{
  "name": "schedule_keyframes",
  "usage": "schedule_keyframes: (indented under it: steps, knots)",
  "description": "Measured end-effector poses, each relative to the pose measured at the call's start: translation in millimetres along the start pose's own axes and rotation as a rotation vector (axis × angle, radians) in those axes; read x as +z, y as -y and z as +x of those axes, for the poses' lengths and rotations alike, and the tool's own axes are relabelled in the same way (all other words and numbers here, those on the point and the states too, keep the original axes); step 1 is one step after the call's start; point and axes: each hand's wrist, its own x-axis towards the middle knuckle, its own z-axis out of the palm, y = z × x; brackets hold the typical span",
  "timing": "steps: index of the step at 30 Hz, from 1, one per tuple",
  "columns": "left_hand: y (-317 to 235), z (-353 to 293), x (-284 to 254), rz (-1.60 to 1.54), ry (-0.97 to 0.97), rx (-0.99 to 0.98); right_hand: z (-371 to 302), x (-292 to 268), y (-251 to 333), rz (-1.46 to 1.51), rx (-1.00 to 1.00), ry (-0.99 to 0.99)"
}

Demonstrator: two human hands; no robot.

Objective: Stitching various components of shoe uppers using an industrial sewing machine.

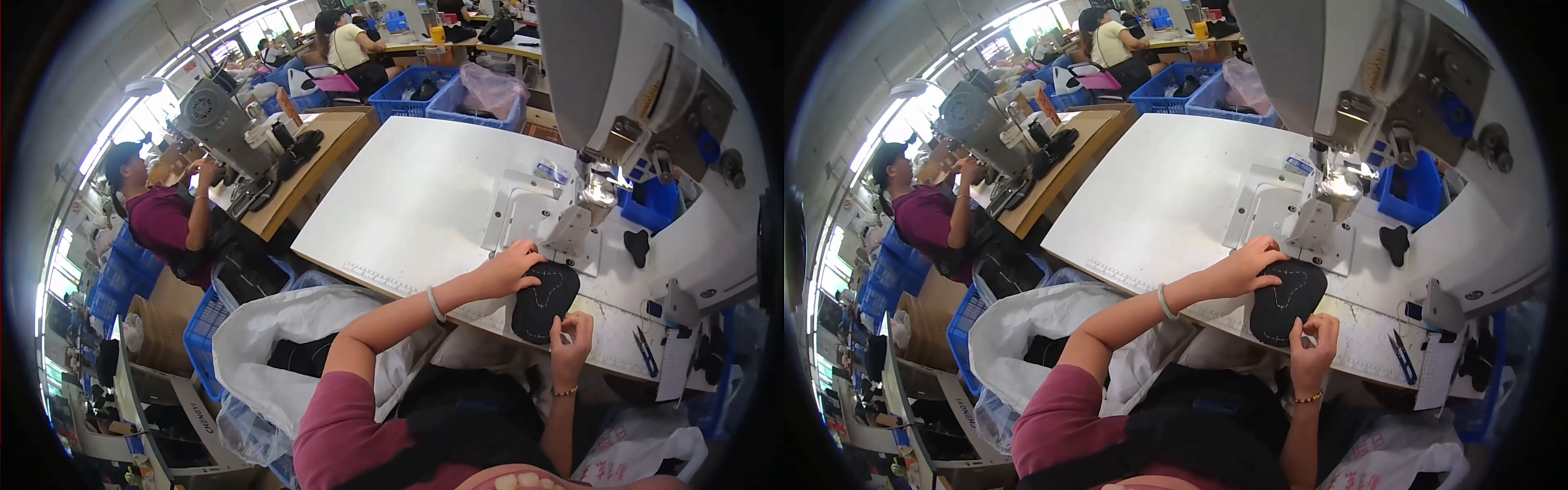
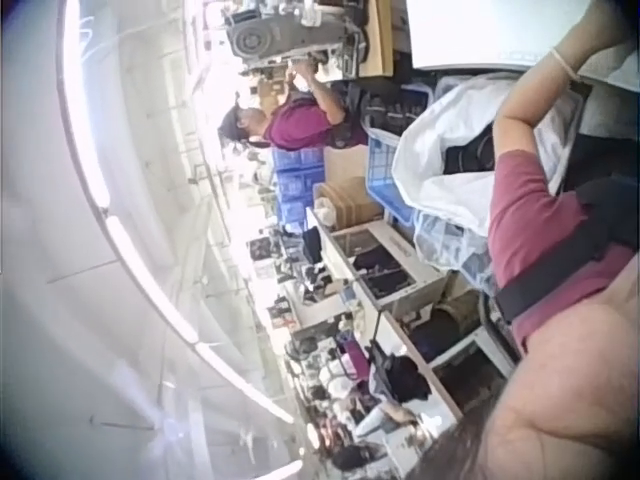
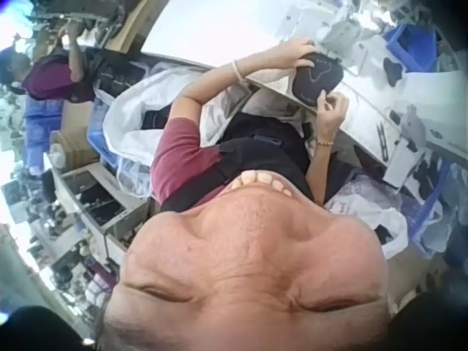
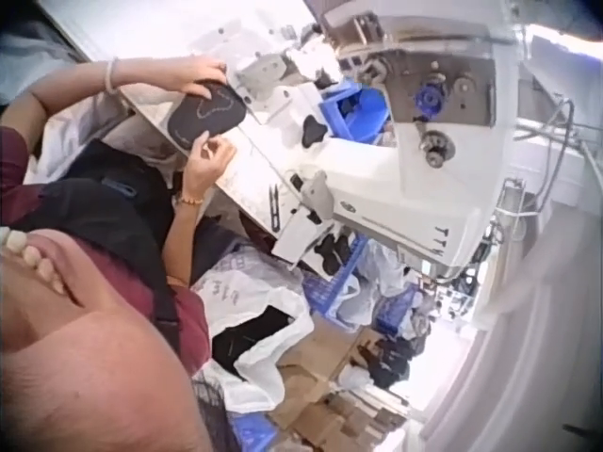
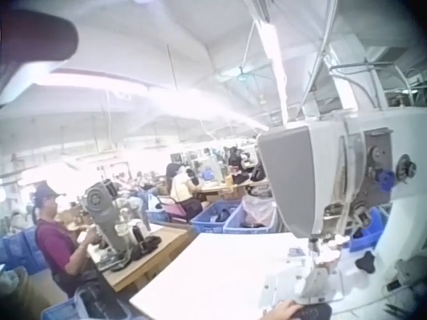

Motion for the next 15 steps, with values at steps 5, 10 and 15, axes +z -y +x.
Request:
schedule_keyframes:
  steps: [5,10,15]
  knots:
    - [11,12,0,0.271,0.08,0.079,5,-13,-14,0.238,0.258,0.066]
    - [-10,9,-3,0.437,0.125,0.082,100,-57,-45,-0.668,-0.238,-0.204]
    - [-3,-2,1,0.331,0.126,0.111,134,-63,-71,-0.897,-0.13,-0.002]
